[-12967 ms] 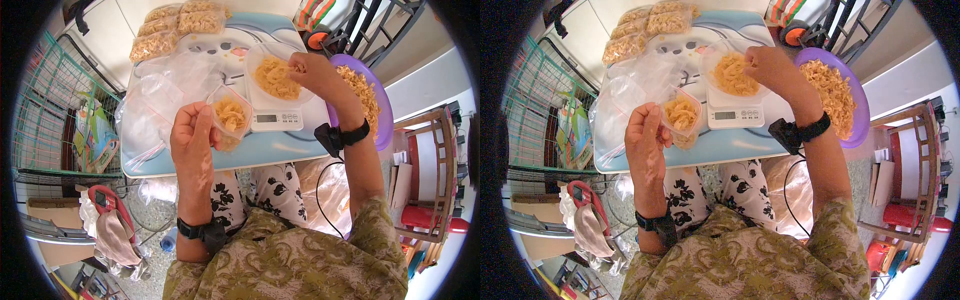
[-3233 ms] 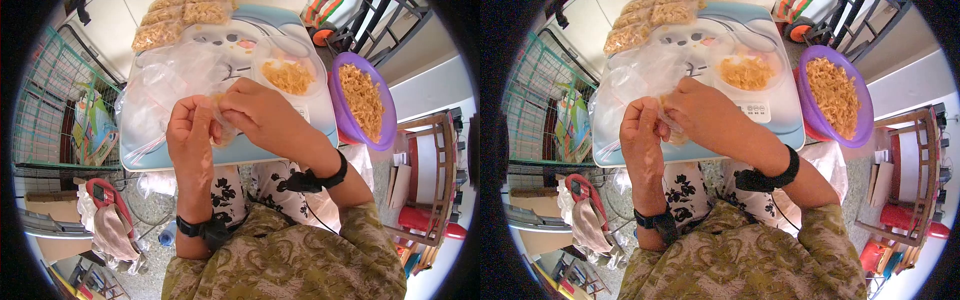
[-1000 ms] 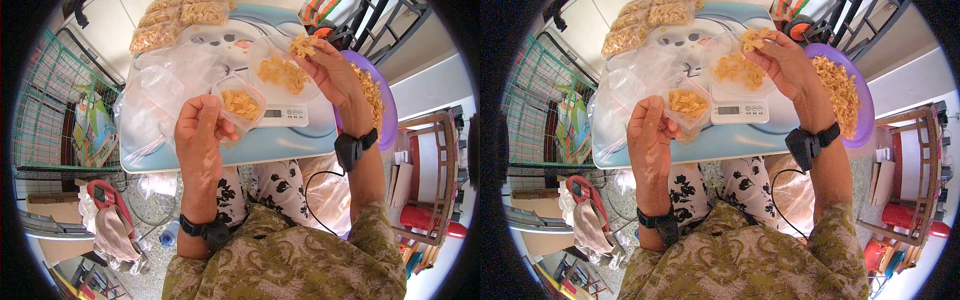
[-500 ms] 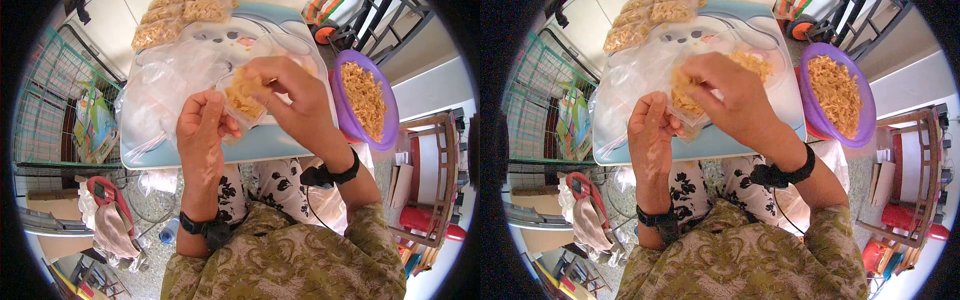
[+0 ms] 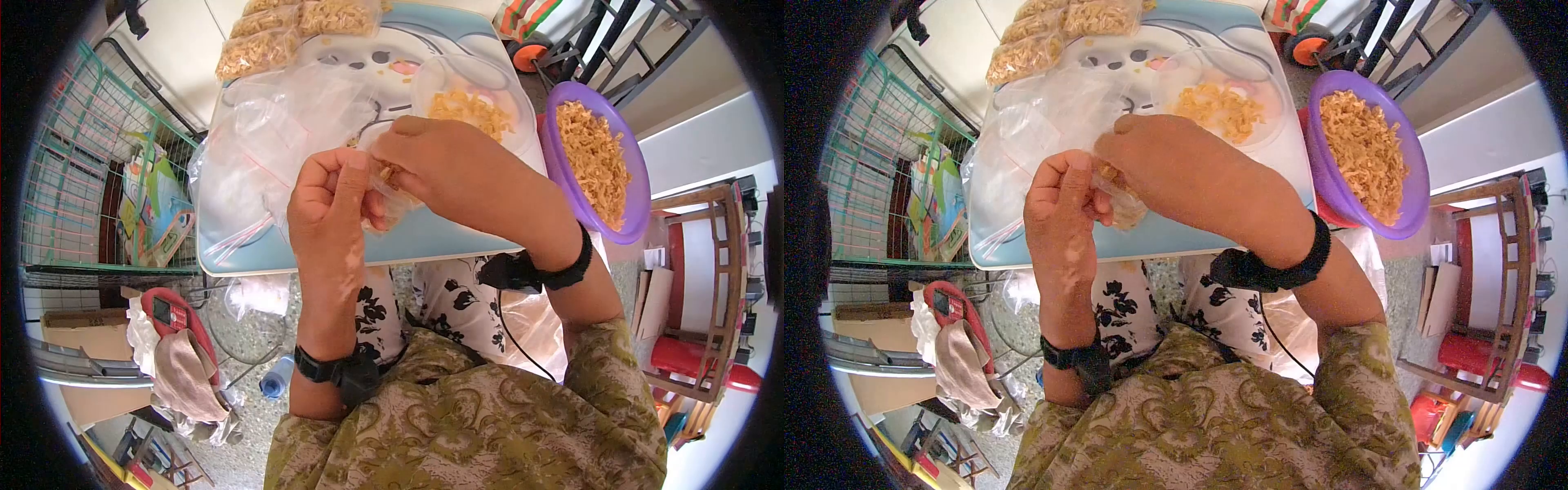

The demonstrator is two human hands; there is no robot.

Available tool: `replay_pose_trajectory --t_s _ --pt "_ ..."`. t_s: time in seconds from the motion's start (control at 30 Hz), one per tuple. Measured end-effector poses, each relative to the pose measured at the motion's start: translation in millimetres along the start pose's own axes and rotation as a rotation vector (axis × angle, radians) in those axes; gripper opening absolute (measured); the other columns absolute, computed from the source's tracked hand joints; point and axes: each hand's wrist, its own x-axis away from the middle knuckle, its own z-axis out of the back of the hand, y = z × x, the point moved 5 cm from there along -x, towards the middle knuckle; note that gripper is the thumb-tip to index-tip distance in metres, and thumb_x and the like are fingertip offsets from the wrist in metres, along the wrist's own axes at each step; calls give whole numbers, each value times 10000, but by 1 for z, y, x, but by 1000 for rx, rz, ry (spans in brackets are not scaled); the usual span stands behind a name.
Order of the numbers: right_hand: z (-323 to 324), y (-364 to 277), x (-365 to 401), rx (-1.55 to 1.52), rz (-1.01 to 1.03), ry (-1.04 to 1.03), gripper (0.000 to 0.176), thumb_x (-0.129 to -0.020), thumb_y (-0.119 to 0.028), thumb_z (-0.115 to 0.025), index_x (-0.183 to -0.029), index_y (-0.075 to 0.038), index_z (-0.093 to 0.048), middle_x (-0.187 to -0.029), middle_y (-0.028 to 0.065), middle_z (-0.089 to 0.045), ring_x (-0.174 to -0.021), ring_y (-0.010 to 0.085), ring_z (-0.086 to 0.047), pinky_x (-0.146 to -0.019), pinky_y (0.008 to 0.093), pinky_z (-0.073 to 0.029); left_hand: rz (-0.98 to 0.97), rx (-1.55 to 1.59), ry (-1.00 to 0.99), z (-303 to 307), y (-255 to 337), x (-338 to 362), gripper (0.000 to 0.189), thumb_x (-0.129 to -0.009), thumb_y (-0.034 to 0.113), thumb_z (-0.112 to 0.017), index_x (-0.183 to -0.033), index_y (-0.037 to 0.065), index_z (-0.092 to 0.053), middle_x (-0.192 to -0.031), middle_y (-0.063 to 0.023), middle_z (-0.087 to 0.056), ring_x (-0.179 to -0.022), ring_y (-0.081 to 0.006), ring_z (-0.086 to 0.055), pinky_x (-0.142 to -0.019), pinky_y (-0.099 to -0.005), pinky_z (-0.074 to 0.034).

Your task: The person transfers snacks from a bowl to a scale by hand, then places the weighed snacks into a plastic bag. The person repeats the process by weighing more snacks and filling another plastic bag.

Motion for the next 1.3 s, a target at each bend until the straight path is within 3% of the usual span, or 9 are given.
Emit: replay_pose_trajectory --t_s 0.2,0.27,0.37,0.57,0.8,1.0,1.1,1.17,1.3 --pt "16 -4 11 -199 2 89 192 -840 -163 -576 -998 -56 -600 -854 186 -628 -864 397 -627 -775 452 -494 -6 41 4 6 0 0 204 -970 225 -618 -1020 28 -602 -759 -17 -594 -590 -83 -531 -509 -227 -434" --pt "17 -2 13 -205 -101 -18 370 -836 -115 -659 -1197 -79 -591 -1000 123 -647 -918 273 -646 -771 334 -517 -2 53 -3 5 -1 -1 210 -968 229 -621 -1023 28 -601 -767 -17 -596 -587 -84 -531 -508 -228 -434" --pt "18 -4 14 -206 -17 139 217 -834 -179 -625 -1022 -73 -608 -894 154 -623 -885 382 -615 -773 439 -495 4 51 1 5 0 0 216 -968 235 -623 -1027 29 -600 -770 -17 -598 -581 -84 -529 -506 -229 -434" --pt "10 -8 8 -134 21 168 133 -823 -175 -636 -857 -47 -653 -865 147 -605 -842 327 -637 -705 406 -517 8 45 9 3 1 1 214 -966 241 -627 -1014 34 -606 -776 -17 -603 -566 -78 -517 -491 -222 -411" --pt "-17 -3 2 121 -145 50 131 -811 -138 -673 -833 -34 -596 -794 113 -498 -706 310 -578 -630 395 -478 0 -66 9 -2 4 4 208 -961 252 -635 -977 46 -611 -725 1 -573 -548 -68 -480 -482 -211 -373" --pt "4 -2 6 -207 -166 153 119 -839 -68 -616 -947 -17 -614 -948 130 -604 -728 312 -611 -682 388 -516 -2 -3 94 10 6 1 211 -947 252 -655 -967 47 -608 -695 12 -539 -553 -68 -482 -485 -215 -372" --pt "5 -2 14 -272 -183 159 165 -848 -21 -578 -1010 -18 -609 -1029 141 -626 -811 301 -619 -744 395 -517 -4 10 99 12 6 0 213 -941 251 -663 -969 48 -606 -683 16 -524 -558 -67 -485 -488 -216 -373" --pt "0 -14 20 -47 55 158 203 -815 3 -584 -1017 -7 -603 -1055 133 -619 -924 290 -593 -813 383 -505 -4 22 94 12 5 1 214 -939 250 -666 -973 48 -605 -679 18 -518 -561 -67 -486 -489 -217 -374" --pt "-15 -23 18 20 79 54 242 -774 2 -596 -1016 7 -610 -1115 124 -613 -1038 296 -561 -880 370 -486 -4 33 57 10 3 2 207 -943 244 -658 -983 50 -597 -685 14 -529 -560 -68 -482 -491 -216 -371"
